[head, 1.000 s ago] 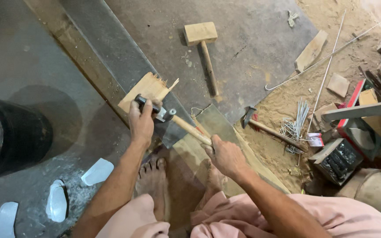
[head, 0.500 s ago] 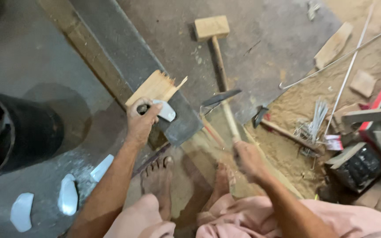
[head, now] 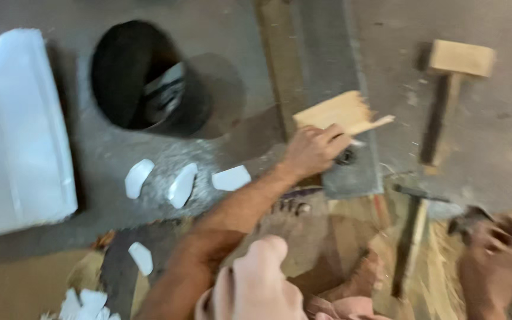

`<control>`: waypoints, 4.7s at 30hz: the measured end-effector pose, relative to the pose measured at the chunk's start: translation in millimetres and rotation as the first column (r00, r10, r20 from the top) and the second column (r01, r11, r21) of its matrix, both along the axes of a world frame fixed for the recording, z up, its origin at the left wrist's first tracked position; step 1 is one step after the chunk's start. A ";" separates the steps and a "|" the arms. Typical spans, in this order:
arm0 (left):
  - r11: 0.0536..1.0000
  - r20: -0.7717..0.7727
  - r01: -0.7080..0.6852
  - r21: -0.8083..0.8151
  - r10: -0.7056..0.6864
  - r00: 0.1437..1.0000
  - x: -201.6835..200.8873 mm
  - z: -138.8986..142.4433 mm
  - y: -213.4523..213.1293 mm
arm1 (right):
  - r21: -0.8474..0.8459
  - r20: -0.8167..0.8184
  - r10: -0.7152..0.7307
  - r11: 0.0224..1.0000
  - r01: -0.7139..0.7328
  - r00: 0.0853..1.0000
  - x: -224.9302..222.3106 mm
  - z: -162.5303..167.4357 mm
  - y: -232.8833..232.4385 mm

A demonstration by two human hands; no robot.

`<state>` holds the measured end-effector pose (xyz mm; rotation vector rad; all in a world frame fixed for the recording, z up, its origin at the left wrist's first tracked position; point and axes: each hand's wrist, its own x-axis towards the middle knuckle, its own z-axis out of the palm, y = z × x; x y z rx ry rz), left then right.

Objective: The person sits on the floor and trims white insole-shaped pieces with shears, cutting excess material from their edges. They then place a trimmed piece on a metal form and hammer it with a mallet, and stack the finished pieces in a pile.

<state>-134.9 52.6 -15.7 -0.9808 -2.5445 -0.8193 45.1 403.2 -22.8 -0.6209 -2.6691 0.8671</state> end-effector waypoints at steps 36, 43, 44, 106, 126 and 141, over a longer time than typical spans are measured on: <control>0.323 0.301 -0.847 -0.422 0.931 0.204 350.8 -15.8 -394.2 | -0.478 0.390 0.676 0.729 -0.490 0.625 73.9 -91.3 -128.0; 0.185 0.247 -0.937 -0.298 0.963 0.111 214.3 -13.3 -414.4 | -0.424 0.340 0.711 0.700 -0.575 0.615 72.9 -84.1 -131.4; 0.191 0.246 -0.923 -0.333 0.963 0.111 201.6 -10.0 -413.5 | -0.426 0.365 0.684 0.726 -0.540 0.631 73.3 -82.8 -131.0; 0.824 0.766 -0.238 0.514 -0.566 -0.304 201.5 333.9 58.6 | 0.017 -0.544 0.556 0.756 -0.654 0.629 143.5 296.3 -109.9; 0.859 0.820 -0.265 0.438 -0.503 -0.275 200.3 319.9 58.9 | 0.046 -0.472 0.580 0.768 -0.639 0.664 141.6 284.2 -111.5; 0.944 0.910 -0.184 0.274 -0.316 -0.266 145.3 274.6 33.1 | 0.100 -0.351 0.669 0.722 -0.684 0.655 92.8 252.9 -120.6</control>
